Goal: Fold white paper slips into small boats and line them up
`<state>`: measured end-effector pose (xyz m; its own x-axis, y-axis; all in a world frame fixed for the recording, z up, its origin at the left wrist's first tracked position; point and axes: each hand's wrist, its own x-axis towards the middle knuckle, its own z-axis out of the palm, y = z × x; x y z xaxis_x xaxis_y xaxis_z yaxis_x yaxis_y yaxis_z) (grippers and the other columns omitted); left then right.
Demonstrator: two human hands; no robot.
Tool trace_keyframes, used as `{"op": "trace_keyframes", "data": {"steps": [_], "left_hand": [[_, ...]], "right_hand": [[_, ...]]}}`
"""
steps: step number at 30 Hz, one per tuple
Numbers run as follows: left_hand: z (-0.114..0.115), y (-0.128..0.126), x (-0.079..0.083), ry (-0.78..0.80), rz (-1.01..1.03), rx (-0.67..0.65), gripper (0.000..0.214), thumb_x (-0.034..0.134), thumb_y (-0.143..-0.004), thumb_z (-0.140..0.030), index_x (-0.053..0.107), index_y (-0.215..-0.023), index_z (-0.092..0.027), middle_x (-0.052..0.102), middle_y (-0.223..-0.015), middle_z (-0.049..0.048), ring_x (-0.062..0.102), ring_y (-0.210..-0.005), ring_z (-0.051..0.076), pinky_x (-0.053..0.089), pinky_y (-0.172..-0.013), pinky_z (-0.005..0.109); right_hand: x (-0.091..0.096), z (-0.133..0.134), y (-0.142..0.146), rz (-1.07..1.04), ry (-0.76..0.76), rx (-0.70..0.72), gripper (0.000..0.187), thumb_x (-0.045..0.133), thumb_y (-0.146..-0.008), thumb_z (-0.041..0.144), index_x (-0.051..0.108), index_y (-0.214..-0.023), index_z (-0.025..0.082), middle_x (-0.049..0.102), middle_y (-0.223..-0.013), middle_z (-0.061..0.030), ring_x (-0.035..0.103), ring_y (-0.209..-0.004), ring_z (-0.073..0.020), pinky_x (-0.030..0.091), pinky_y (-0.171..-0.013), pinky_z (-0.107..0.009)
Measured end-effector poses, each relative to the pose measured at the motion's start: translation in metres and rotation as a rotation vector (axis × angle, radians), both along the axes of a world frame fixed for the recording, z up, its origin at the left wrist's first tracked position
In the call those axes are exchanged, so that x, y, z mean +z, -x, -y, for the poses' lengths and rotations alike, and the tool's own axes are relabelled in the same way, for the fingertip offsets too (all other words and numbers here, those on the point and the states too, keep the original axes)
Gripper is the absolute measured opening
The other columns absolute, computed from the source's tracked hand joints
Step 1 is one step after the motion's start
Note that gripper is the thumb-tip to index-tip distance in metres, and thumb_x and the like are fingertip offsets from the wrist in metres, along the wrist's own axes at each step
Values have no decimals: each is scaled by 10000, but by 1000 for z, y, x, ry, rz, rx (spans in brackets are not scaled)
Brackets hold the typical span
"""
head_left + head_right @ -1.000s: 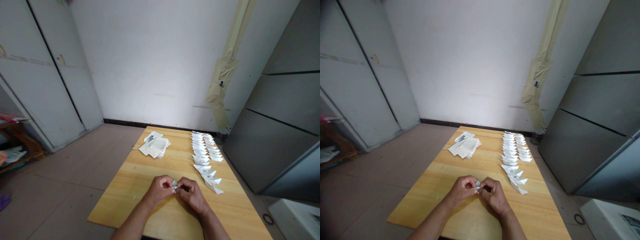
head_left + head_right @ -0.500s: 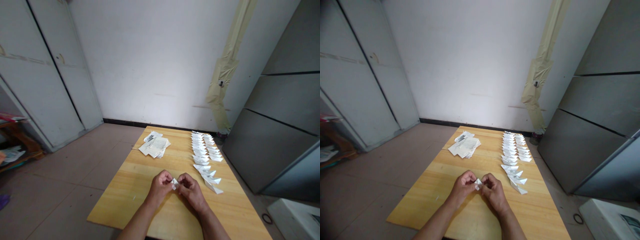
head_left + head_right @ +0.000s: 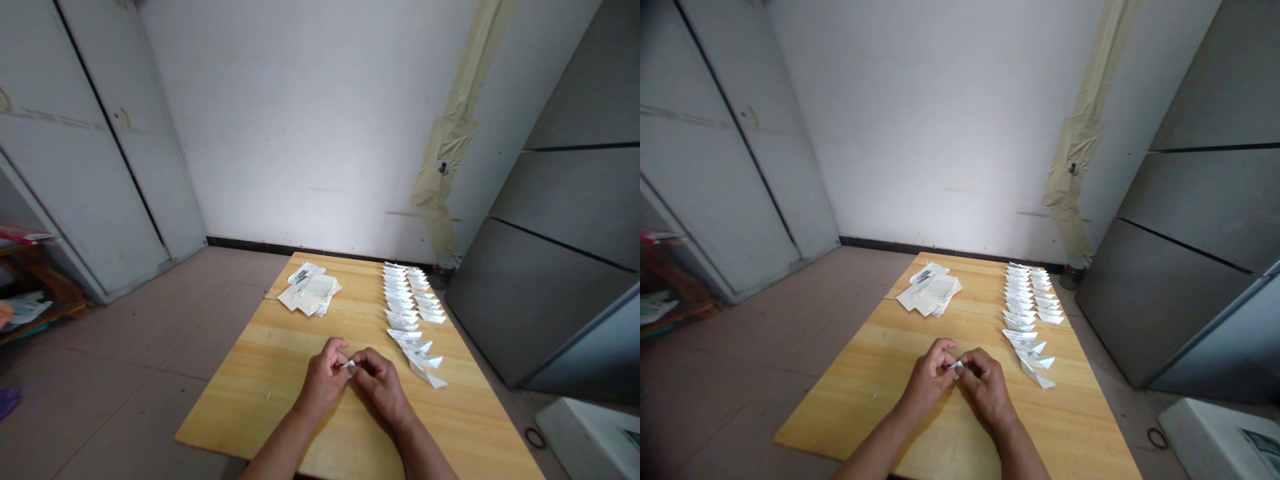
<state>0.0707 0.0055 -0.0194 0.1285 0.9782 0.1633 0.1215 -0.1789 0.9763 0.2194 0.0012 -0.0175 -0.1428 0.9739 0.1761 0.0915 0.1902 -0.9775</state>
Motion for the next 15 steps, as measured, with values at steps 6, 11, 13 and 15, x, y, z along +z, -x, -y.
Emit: {"op": "trace_keyframes", "data": {"steps": [6, 11, 13, 15], "left_hand": [[-3, 0, -5, 30, 49, -8, 320, 674, -691, -229, 579, -993, -188, 642, -680, -21, 585, -647, 147, 427, -620, 234], [-4, 3, -5, 80, -5, -40, 165, 695, -661, -274, 660, -770, -156, 616, -687, 4, 529, -667, 145, 395, -618, 234], [-4, 4, -8, 88, -41, -53, 156, 689, -657, -294, 620, -660, -154, 546, -620, -16, 468, -618, 128, 346, -572, 227], [-4, 5, -11, 88, -51, -60, 212, 674, -660, -317, 548, -589, -162, 479, -583, -33, 419, -590, 114, 298, -543, 224]], "right_hand": [[1, 0, 0, -29, 42, -37, 256, 732, -725, 420, 631, -690, 188, 598, -673, -9, 507, -670, -166, 394, -622, -268], [1, 1, 1, -186, 148, -2, 343, 764, -690, 483, 600, -693, 181, 575, -629, 10, 474, -594, -132, 363, -570, -251], [0, 2, 1, -290, 224, 9, 371, 771, -681, 499, 571, -722, 190, 528, -581, 38, 424, -524, -105, 313, -510, -232], [-2, 2, 1, -365, 277, 20, 383, 772, -684, 501, 547, -752, 198, 499, -552, 56, 390, -486, -91, 278, -481, -221]]}}
